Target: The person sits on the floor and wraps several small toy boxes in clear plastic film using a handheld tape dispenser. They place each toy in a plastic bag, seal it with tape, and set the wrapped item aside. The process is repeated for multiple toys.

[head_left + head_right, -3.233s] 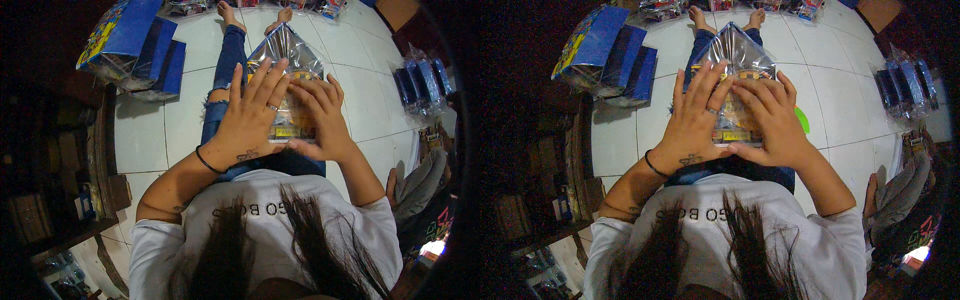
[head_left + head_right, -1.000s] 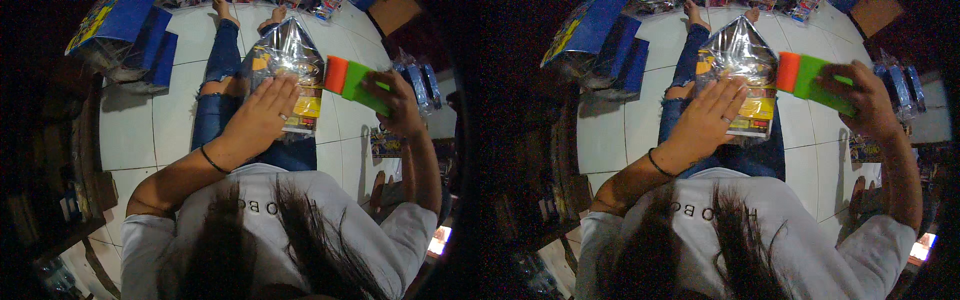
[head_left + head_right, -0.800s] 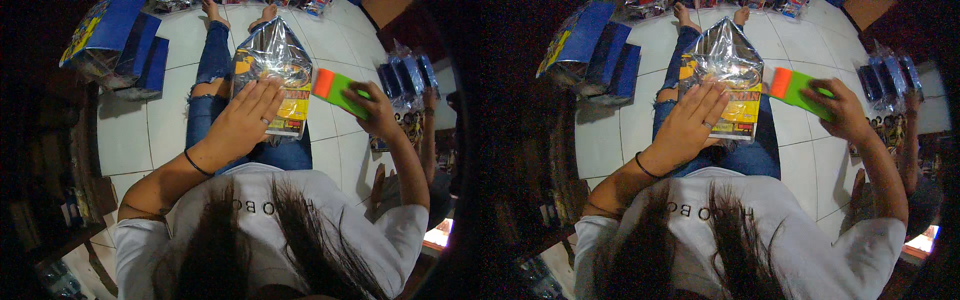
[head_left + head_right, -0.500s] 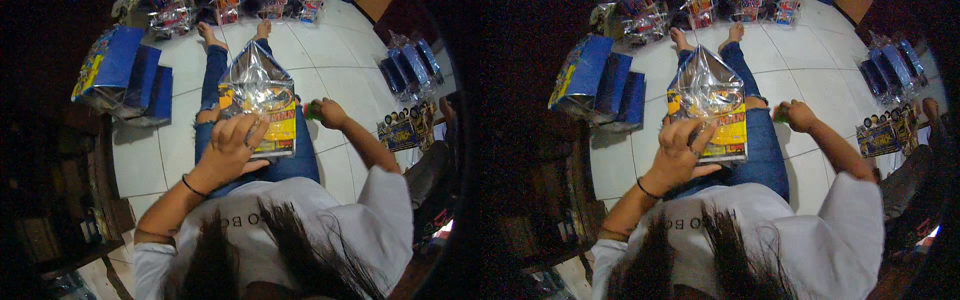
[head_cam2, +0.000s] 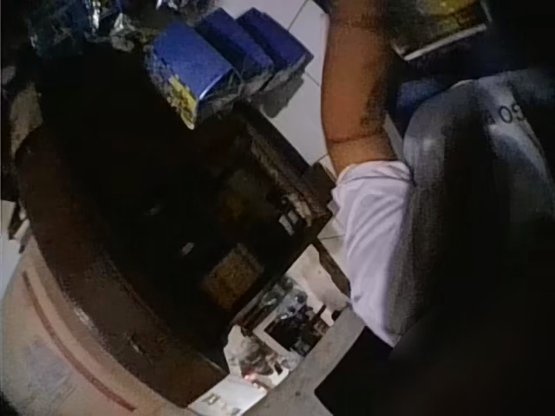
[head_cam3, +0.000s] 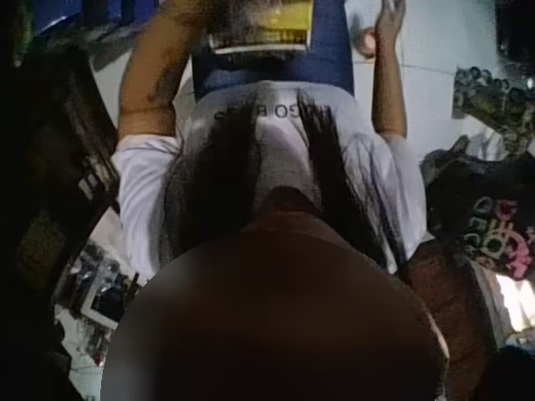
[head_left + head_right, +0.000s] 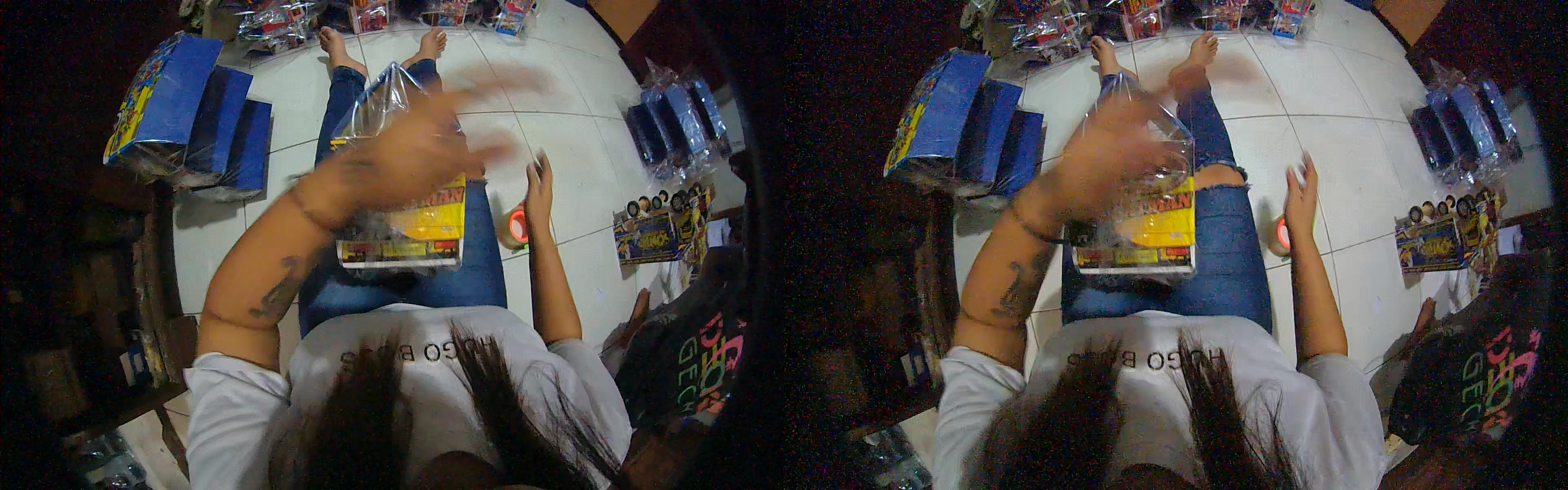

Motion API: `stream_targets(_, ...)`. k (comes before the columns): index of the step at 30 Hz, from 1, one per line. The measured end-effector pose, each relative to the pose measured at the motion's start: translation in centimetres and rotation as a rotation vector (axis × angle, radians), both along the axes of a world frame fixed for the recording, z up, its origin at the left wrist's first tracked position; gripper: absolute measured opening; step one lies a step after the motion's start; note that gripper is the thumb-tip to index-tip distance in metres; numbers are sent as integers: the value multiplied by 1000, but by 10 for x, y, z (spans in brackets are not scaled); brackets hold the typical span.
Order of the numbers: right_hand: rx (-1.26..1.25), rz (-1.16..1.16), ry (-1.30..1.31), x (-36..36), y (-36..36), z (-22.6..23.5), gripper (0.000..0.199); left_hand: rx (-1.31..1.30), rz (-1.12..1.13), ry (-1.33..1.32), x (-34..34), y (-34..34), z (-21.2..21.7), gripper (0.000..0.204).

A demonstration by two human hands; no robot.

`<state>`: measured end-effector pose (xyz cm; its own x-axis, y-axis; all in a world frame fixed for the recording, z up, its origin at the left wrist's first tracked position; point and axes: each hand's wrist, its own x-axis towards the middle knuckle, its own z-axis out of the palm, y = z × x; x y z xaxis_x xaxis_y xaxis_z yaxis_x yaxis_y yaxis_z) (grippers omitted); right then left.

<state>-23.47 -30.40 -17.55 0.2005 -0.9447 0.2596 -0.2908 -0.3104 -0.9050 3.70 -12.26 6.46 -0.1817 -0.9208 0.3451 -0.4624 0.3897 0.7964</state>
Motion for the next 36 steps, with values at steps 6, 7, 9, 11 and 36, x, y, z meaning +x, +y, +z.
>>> stream_targets(6,1098,687,-194,169,60,110,68,121,828,903,69,15,-89,65)
stream_targets(7,1177,733,-249,175,72,115,68,109,816,940,65,15,-97,67)
stream_targets(9,1210,835,-339,172,84,126,68,4,801,909,49,17,-99,72)
stream_targets(11,1159,903,-419,157,81,141,67,-157,798,761,34,22,-86,77)
stream_targets(36,-396,1558,252,250,83,218,41,-711,806,-395,-14,143,-87,52)
